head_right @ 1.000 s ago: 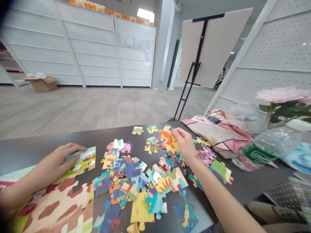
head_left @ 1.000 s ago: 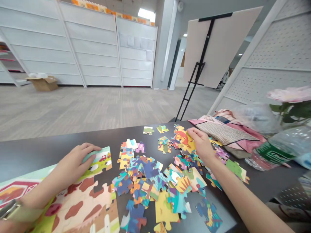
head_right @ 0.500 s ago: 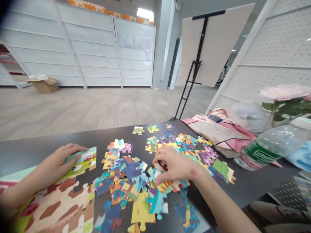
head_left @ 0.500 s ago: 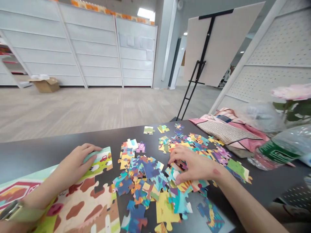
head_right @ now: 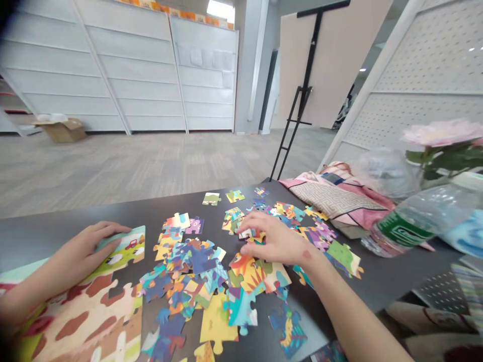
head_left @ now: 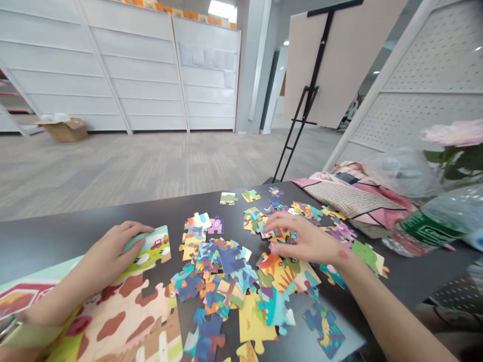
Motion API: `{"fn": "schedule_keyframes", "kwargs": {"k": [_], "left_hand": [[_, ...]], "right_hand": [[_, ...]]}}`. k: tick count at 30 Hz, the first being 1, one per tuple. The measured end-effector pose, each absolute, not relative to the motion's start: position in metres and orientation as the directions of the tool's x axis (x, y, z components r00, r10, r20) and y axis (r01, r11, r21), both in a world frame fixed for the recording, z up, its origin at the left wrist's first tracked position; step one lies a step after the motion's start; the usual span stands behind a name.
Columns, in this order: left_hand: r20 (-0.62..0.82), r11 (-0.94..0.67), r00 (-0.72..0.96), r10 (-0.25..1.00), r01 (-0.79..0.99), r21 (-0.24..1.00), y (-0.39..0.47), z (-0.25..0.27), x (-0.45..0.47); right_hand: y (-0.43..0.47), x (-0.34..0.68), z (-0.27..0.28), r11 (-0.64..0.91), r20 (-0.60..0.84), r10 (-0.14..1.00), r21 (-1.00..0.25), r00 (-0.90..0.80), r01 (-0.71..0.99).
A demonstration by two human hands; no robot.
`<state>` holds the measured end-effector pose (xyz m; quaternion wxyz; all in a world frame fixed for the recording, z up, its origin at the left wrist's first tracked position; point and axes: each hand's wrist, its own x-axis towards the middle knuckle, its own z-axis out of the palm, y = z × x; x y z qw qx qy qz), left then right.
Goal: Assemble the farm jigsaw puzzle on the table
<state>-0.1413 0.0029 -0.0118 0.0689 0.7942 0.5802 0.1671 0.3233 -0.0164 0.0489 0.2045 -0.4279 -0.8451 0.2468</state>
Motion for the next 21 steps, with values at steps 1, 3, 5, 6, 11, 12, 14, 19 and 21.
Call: {"fn": "schedule_keyframes", "kwargs": {"k": [1, 3, 5, 6, 11, 12, 14, 19, 21], "left_hand": [[0.183, -0.315, 0.270, 0.945, 0.898, 0.305, 0.002, -0.011, -0.141], [0.168, -0.307, 0.266, 0.949, 0.899, 0.312, 0.002, -0.010, -0.140], [0.148, -0.295, 0.260, 0.954, 0.902, 0.316, 0.002, -0.010, -0.140], [0.144, -0.295, 0.262, 0.954, 0.901, 0.318, 0.002, -0.010, -0.140], [0.159, -0.298, 0.260, 0.952, 0.904, 0.308, 0.003, -0.013, -0.143], [0.161, -0.298, 0.259, 0.952, 0.904, 0.306, 0.003, -0.013, -0.143], [0.161, -0.298, 0.260, 0.952, 0.904, 0.305, 0.003, -0.014, -0.145], [0.176, -0.306, 0.263, 0.949, 0.904, 0.299, 0.003, -0.013, -0.144], [0.188, -0.310, 0.263, 0.946, 0.903, 0.299, 0.003, -0.012, -0.143]], "right_hand": [[-0.021, 0.320, 0.051, 0.502, 0.036, 0.785, -0.622, -0.619, 0.600], [-0.029, 0.315, 0.053, 0.478, -0.121, 0.709, -0.643, -0.695, 0.599], [-0.035, 0.311, 0.054, 0.487, -0.182, 0.670, -0.623, -0.719, 0.612], [-0.036, 0.309, 0.053, 0.490, -0.197, 0.665, -0.614, -0.721, 0.619], [-0.035, 0.309, 0.053, 0.396, -0.239, 0.747, -0.589, -0.620, 0.704], [-0.034, 0.311, 0.053, 0.386, -0.216, 0.770, -0.590, -0.600, 0.709], [-0.031, 0.314, 0.054, 0.379, -0.140, 0.813, -0.611, -0.565, 0.695], [-0.024, 0.321, 0.051, 0.298, -0.027, 0.886, -0.731, -0.462, 0.614], [-0.022, 0.322, 0.047, 0.243, -0.018, 0.910, -0.785, -0.413, 0.570]]}}
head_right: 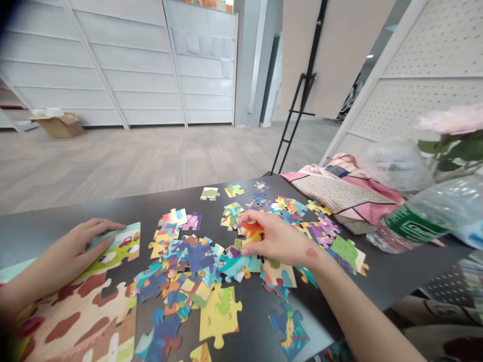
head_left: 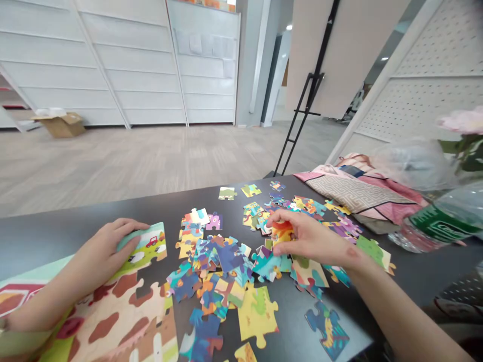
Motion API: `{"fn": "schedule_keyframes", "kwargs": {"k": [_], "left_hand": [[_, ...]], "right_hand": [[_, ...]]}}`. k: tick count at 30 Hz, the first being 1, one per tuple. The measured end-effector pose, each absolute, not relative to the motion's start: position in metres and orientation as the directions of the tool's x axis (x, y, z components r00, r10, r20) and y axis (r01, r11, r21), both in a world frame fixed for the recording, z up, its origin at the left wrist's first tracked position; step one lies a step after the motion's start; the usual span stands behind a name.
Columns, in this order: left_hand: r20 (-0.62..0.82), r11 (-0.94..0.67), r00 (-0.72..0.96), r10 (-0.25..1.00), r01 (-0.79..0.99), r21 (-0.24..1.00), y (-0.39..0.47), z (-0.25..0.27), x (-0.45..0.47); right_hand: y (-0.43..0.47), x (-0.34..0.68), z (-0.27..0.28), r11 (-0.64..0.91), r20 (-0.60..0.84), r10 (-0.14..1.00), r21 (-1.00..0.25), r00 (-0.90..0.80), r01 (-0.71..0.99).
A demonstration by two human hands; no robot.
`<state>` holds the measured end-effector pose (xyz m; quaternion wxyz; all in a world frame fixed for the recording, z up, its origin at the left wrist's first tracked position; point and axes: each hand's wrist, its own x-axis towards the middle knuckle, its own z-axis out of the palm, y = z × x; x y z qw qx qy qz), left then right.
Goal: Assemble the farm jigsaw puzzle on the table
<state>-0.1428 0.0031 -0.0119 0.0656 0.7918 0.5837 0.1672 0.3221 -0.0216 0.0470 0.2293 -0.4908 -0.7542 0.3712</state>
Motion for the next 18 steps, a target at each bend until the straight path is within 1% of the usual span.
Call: {"fn": "schedule_keyframes", "kwargs": {"k": [4, 6, 8, 10, 13, 18], "left_hand": [[0.188, -0.311, 0.263, 0.946, 0.901, 0.302, 0.003, -0.011, -0.141], [0.176, -0.309, 0.266, 0.948, 0.901, 0.305, 0.003, -0.011, -0.141], [0.169, -0.311, 0.270, 0.948, 0.899, 0.308, 0.003, -0.012, -0.141], [0.162, -0.310, 0.272, 0.949, 0.901, 0.305, 0.003, -0.013, -0.142], [0.156, -0.307, 0.272, 0.950, 0.903, 0.300, 0.002, -0.013, -0.142], [0.147, -0.298, 0.265, 0.953, 0.903, 0.309, 0.000, -0.012, -0.142]], "right_hand": [[-0.018, 0.318, 0.039, 0.121, -0.033, 0.936, -0.904, -0.351, 0.410], [-0.017, 0.313, 0.036, 0.047, -0.063, 0.929, -0.958, -0.364, 0.284], [-0.017, 0.308, 0.034, 0.018, -0.064, 0.910, -0.981, -0.409, 0.194], [-0.017, 0.304, 0.033, 0.039, -0.046, 0.896, -0.982, -0.441, 0.183], [-0.017, 0.301, 0.033, 0.095, -0.019, 0.895, -0.968, -0.446, 0.231], [-0.016, 0.305, 0.034, 0.096, -0.016, 0.901, -0.967, -0.434, 0.234]]}}
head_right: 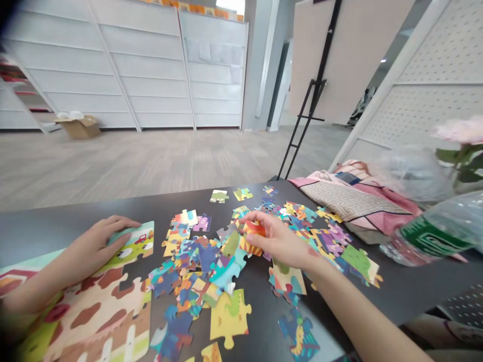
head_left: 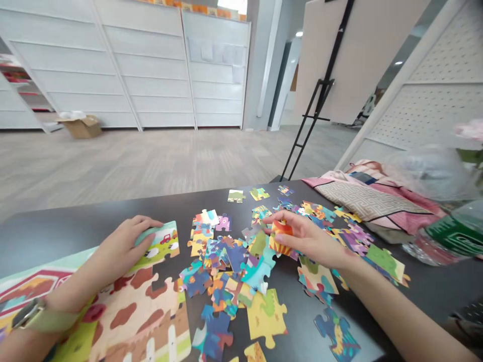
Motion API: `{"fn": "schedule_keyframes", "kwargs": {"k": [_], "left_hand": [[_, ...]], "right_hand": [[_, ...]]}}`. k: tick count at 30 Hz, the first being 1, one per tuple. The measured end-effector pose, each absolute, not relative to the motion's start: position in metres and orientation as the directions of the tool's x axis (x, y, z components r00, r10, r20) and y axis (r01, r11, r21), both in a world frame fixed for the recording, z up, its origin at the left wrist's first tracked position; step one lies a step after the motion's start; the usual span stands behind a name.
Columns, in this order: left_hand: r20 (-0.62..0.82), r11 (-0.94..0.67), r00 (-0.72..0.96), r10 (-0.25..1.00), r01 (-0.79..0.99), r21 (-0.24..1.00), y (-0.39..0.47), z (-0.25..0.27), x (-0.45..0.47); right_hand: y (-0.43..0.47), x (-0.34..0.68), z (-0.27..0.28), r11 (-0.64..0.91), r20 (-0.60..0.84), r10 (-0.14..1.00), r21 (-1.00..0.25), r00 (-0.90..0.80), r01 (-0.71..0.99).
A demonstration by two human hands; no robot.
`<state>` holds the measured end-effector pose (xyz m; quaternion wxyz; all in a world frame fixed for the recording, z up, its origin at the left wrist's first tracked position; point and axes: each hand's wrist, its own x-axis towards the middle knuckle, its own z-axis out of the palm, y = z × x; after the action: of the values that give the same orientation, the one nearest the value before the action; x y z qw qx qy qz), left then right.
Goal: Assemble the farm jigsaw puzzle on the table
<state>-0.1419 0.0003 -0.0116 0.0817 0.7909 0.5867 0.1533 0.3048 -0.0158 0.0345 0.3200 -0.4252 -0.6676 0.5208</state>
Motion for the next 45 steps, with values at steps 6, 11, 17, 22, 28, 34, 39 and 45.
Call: {"fn": "schedule_keyframes", "kwargs": {"k": [6, 11, 17, 22, 28, 34, 39, 45], "left_hand": [[0.133, -0.297, 0.268, 0.954, 0.898, 0.324, 0.000, -0.010, -0.141], [0.142, -0.300, 0.267, 0.953, 0.898, 0.323, -0.001, -0.010, -0.139], [0.157, -0.313, 0.276, 0.948, 0.892, 0.325, -0.001, -0.010, -0.139], [0.133, -0.297, 0.268, 0.954, 0.897, 0.326, 0.000, -0.010, -0.139], [0.137, -0.306, 0.275, 0.952, 0.895, 0.325, 0.000, -0.012, -0.140], [0.166, -0.322, 0.282, 0.945, 0.890, 0.322, -0.001, -0.011, -0.139], [0.162, -0.317, 0.277, 0.947, 0.888, 0.334, -0.002, -0.009, -0.138], [0.154, -0.312, 0.274, 0.949, 0.884, 0.347, -0.004, -0.007, -0.135]], "right_hand": [[-0.015, 0.308, 0.036, 0.056, -0.024, 0.923, -0.979, -0.383, 0.197], [-0.011, 0.310, 0.035, 0.104, 0.067, 0.958, -0.987, -0.279, 0.119], [-0.011, 0.312, 0.040, 0.105, 0.111, 0.988, -0.993, -0.105, -0.059], [-0.015, 0.310, 0.044, 0.035, 0.053, 0.974, -0.996, -0.221, -0.086], [-0.017, 0.308, 0.037, 0.145, 0.063, 0.914, -0.973, -0.401, 0.179], [-0.012, 0.305, 0.025, 0.511, 0.275, 0.855, -0.585, -0.440, 0.630], [-0.043, 0.290, 0.040, 0.555, 0.435, 0.792, -0.224, -0.428, 0.801], [-0.146, 0.245, 0.002, 0.811, 0.395, 0.578, -0.374, -0.714, 0.450]]}}
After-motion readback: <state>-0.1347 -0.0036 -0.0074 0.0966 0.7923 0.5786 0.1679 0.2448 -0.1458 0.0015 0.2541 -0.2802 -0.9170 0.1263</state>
